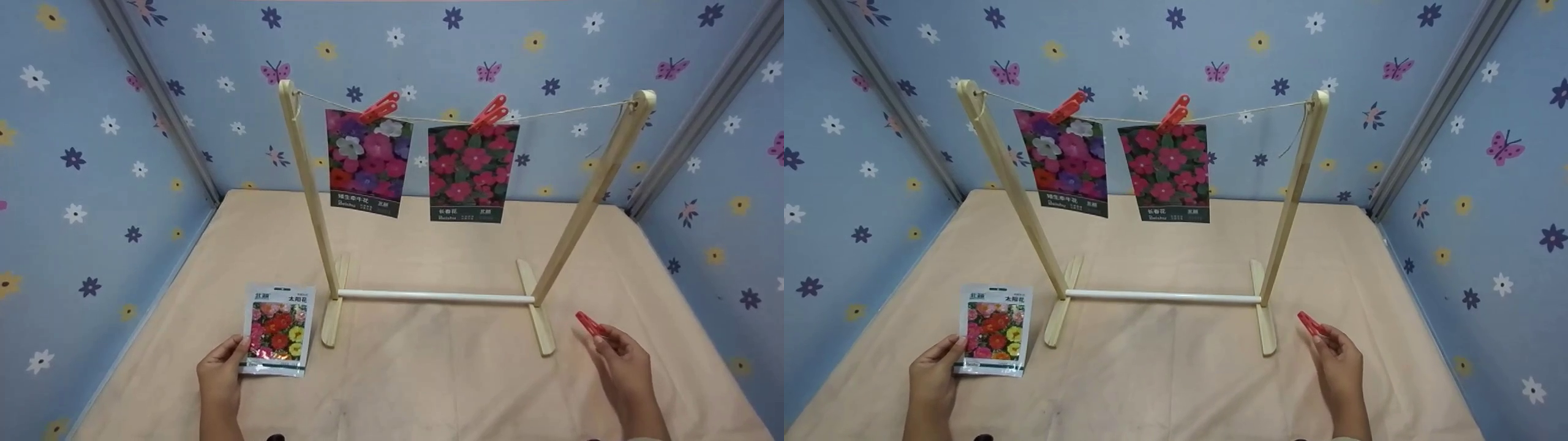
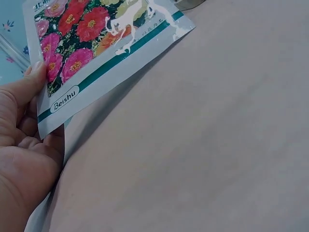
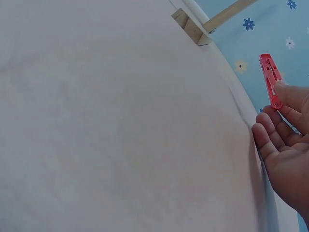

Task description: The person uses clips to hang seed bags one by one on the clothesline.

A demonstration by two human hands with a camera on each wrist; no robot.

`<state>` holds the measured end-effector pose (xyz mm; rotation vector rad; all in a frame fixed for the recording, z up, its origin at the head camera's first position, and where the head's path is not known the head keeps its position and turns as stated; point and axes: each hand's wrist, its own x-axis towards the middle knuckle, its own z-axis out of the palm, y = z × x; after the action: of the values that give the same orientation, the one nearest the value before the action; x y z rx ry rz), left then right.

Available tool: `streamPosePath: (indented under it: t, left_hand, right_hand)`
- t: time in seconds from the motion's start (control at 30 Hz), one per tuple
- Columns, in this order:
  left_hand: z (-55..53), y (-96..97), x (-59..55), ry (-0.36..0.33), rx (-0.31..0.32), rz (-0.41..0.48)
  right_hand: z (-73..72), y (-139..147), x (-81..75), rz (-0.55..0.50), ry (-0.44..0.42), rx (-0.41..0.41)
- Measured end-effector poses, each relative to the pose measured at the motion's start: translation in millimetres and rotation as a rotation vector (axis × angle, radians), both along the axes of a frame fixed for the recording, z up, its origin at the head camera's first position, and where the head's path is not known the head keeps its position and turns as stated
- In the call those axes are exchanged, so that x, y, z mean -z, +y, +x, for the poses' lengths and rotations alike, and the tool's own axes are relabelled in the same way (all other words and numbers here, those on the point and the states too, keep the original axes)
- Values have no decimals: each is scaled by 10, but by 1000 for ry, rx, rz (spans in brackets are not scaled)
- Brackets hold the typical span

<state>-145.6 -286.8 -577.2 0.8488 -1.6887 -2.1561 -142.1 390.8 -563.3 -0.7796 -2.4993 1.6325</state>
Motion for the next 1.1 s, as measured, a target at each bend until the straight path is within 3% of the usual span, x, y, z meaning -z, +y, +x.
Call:
streamPosePath:
  t: [0.1,0.23,0.57,0.67,0.8,0.97,1.1]
  left_hand:
    - [17,35,-13,29,17,30]
    - [1,119,-20,81,45,60]
    - [-79,366,-84,82,158,45]
    - [-107,452,-119,84,198,65]
    - [-151,583,-152,95,249,84]
    - [-223,768,-174,126,313,15]
    - [-275,911,-191,168,366,-114]
  right_hand:
    - [9,-39,-52,-77,17,5]
    - [32,-87,-96,-217,110,47]
    - [57,-133,-218,-321,241,105]
    - [75,-159,-264,-407,319,136]
    - [109,-198,-320,-593,493,156]
    - [130,-237,-391,-790,647,102]
    - [130,-264,-437,-792,682,61]
